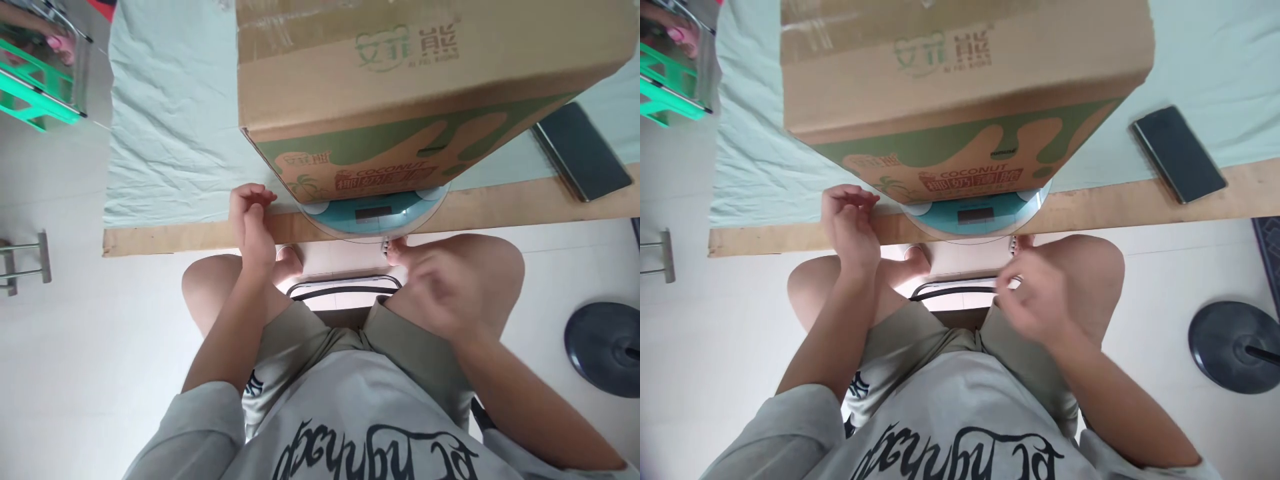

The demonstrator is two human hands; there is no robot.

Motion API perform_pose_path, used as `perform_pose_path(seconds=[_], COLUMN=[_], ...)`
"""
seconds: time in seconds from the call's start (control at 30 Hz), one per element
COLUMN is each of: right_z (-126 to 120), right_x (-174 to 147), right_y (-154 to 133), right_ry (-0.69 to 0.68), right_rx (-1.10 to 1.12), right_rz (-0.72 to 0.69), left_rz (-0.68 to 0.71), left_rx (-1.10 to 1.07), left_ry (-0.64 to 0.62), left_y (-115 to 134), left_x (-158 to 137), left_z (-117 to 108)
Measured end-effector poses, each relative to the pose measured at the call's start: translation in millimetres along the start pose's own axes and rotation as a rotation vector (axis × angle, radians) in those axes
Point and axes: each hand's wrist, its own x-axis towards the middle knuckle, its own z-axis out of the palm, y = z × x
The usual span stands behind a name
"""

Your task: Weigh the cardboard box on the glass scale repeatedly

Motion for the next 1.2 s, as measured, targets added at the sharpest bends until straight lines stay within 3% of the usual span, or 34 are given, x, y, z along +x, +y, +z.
perform_pose_path(seconds=[0.2, 0.27, 0.37, 0.53, 0.9, 1.07, 1.2], right_z=[126, 147, 151, 146, 150, 160, 162], right_x=[-24, -33, -50, -60, -20, -7, -5], right_y=[-2, 1, 3, 8, 29, 35, 34], right_ry=[-0.799, -0.990, -1.152, -1.263, -1.367, -1.351, -1.235], right_rx=[-0.071, -0.130, -0.207, -0.269, 0.052, 0.042, -0.092], right_rz=[-0.083, -0.068, -0.030, 0.052, 0.067, 0.136, 0.216], left_rz=[-0.061, -0.045, -0.018, 0.015, -0.021, -0.015, -0.011], left_rx=[-0.001, -0.007, -0.015, 0.006, 0.041, 0.056, 0.071], left_ry=[0.048, 0.050, 0.041, 0.018, 0.036, 0.049, 0.035], left_y=[-6, -10, -13, -14, 1, -3, -6], left_x=[11, 13, 13, 12, 5, 8, 9], left_z=[6, 5, 4, 2, 7, 7, 5])
